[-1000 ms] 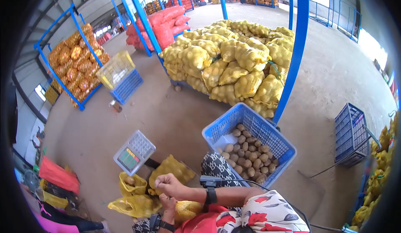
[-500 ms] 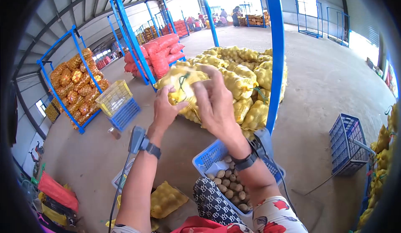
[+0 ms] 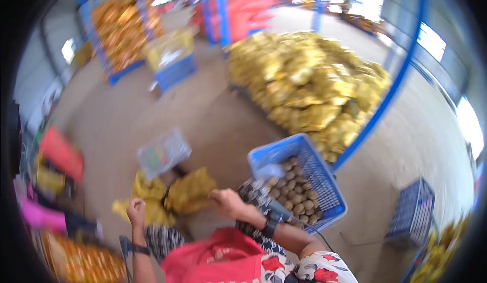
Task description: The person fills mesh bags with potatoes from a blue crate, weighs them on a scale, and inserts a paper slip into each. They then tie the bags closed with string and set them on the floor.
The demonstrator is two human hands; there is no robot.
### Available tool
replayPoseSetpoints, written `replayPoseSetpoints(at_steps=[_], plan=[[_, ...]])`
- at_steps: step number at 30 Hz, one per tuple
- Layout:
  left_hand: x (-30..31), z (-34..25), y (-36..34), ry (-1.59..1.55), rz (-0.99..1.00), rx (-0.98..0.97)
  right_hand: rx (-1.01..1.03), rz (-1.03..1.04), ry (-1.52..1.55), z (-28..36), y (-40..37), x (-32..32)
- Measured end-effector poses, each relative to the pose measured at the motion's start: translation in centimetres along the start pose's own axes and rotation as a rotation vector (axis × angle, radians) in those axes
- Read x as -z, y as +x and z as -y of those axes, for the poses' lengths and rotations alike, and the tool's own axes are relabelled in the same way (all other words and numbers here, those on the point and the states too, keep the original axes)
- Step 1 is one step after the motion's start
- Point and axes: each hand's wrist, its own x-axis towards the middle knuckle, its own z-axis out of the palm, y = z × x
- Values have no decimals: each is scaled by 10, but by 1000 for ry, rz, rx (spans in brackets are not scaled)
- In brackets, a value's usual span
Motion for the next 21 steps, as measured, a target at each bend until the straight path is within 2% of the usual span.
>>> replayPoseSetpoints(at_steps=[1,2,4,5,6,8,10,11,12,14,15,16,17,18,19,21], plan=[[27,17,-20,-121,-83,247,15,75,2,5,9,-17],[53,35,-45,-7,-163,395,-43,187,-18,6,15,-33],[93,108,-104,58,-334,440,-72,393,-38,-2,20,-75],[105,107,-127,186,-351,560,-58,450,-44,-8,29,-94],[110,156,-154,197,-347,664,-38,500,-2,-13,35,-112],[103,155,-179,135,-315,897,-25,581,31,-17,46,-146],[89,164,-191,-52,-300,892,-58,675,136,-13,57,-160],[78,172,-190,-159,-363,852,-64,704,129,-12,66,-171],[71,174,-174,-262,-426,802,-105,737,133,-9,82,-185],[61,210,-132,-186,-479,732,-240,727,234,-13,108,-219],[63,189,-96,-291,-542,729,-336,682,325,-20,119,-237],[70,168,-57,-394,-603,723,-248,642,247,-14,137,-250],[75,185,-28,-287,-467,758,-161,598,167,-1,155,-263],[78,201,-2,-183,-324,784,-244,584,148,15,167,-278],[80,202,21,-189,-310,788,-325,566,131,28,179,-296],[80,189,65,-188,-373,754,-124,505,-149,22,199,-341]])
